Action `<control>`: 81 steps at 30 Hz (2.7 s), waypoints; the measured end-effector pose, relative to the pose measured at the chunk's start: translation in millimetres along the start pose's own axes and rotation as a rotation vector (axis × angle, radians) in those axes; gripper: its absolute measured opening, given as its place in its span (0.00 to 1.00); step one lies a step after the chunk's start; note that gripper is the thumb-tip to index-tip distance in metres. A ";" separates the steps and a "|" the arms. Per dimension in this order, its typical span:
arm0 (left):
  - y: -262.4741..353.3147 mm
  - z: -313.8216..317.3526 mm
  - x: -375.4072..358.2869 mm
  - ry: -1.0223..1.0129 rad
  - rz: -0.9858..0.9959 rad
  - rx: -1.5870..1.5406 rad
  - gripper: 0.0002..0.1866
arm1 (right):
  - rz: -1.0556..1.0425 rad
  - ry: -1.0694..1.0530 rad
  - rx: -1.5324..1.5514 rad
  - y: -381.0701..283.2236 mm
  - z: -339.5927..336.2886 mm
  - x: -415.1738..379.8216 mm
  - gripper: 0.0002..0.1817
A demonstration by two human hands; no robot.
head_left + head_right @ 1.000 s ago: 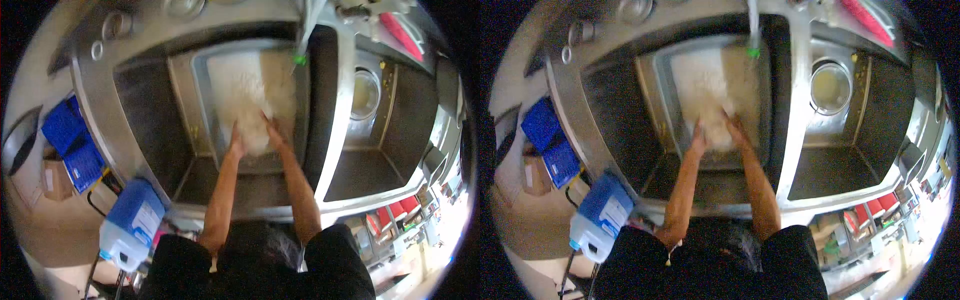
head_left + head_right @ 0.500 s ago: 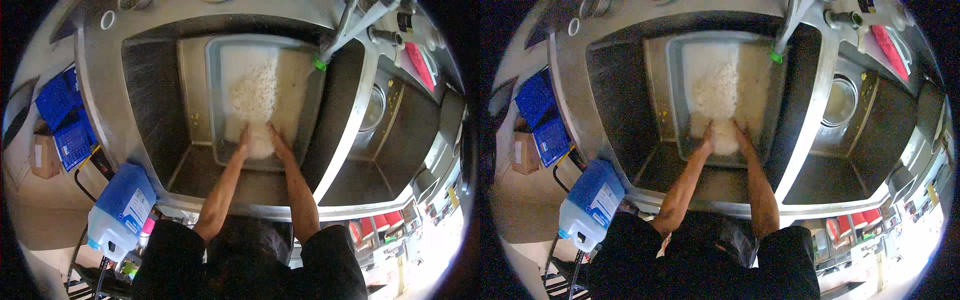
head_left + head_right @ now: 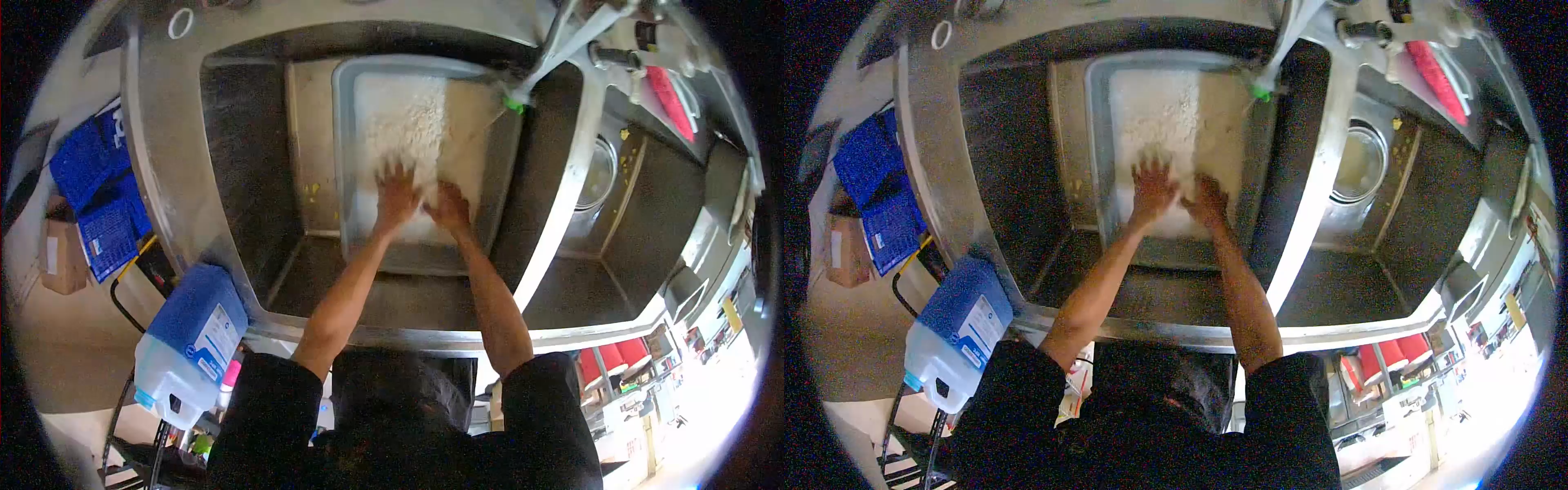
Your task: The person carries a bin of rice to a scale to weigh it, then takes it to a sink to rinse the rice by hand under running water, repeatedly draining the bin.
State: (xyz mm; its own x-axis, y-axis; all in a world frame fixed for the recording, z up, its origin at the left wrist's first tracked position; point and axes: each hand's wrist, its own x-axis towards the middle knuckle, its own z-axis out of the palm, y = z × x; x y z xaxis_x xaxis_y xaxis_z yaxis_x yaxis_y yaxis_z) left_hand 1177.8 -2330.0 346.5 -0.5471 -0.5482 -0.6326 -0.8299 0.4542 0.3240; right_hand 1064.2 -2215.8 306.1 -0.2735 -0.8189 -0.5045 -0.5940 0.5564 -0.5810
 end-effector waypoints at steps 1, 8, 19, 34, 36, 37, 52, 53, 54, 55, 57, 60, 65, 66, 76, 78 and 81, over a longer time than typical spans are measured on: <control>1.4 -6.7 -8.9 -0.130 0.077 0.136 0.30 | 0.123 -0.153 -0.033 -15.2 -27.5 -6.3 0.32; -48.2 -65.3 76.6 0.587 0.059 -0.299 0.25 | 0.007 0.499 0.359 13.4 -57.1 103.7 0.28; -40.7 -21.2 56.8 0.034 -0.051 -0.207 0.19 | 0.073 0.011 0.388 19.7 -30.9 47.7 0.19; -99.2 56.8 97.8 0.289 0.342 0.448 0.18 | -0.095 -0.053 -0.198 -8.6 -36.7 76.1 0.29; -44.6 -69.9 63.0 0.121 0.106 -0.361 0.20 | 0.095 -0.004 0.706 14.6 -41.3 77.0 0.32; -42.7 -82.0 70.4 0.390 0.141 -0.381 0.20 | 0.110 0.089 0.889 18.9 -43.4 83.5 0.32; -17.9 -0.3 36.6 0.361 0.110 0.160 0.26 | 0.076 -0.058 -0.095 -49.9 -38.9 56.5 0.31; -6.7 2.1 16.2 0.397 0.101 0.153 0.26 | 0.067 -0.107 -0.111 -57.9 -41.9 37.6 0.32; 4.7 5.4 -3.1 0.395 0.081 0.178 0.25 | 0.064 -0.153 -0.114 -64.2 -48.0 24.8 0.33; 9.6 7.7 -16.4 0.387 0.055 0.204 0.25 | 0.070 -0.203 -0.102 -62.8 -54.1 19.1 0.34; 4.3 2.5 -19.7 0.301 0.160 0.117 0.22 | 0.067 -0.273 -0.094 -37.6 -52.2 30.3 0.34; -18.0 -14.7 31.7 -0.080 0.242 0.219 0.21 | 0.086 -0.373 -0.177 49.6 -15.5 117.8 0.32; -38.6 16.6 50.3 0.215 0.243 0.314 0.16 | -0.141 0.425 -0.259 -42.4 -42.3 74.9 0.32; -26.6 22.6 27.8 0.162 0.208 0.367 0.16 | -0.105 0.234 -0.273 -50.6 -41.3 50.2 0.32; -71.3 -15.7 108.1 -0.206 0.168 0.323 0.22 | 0.150 0.045 -0.200 9.0 -17.9 94.0 0.27; -39.9 -1.2 87.6 0.196 0.029 0.328 0.25 | 0.166 0.250 -0.160 -7.6 -17.1 102.4 0.26; -18.9 9.6 46.0 0.340 0.046 0.301 0.25 | -0.050 0.341 -0.452 -4.5 19.0 63.9 0.17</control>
State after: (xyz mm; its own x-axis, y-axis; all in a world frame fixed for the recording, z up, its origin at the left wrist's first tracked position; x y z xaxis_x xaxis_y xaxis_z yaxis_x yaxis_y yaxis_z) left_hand 1169.4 -2357.0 304.5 -0.6297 -0.6989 -0.3392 -0.7622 0.6403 0.0955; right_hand 1063.8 -2268.0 264.4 -0.4210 -0.8836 -0.2048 -0.8570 0.4615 -0.2295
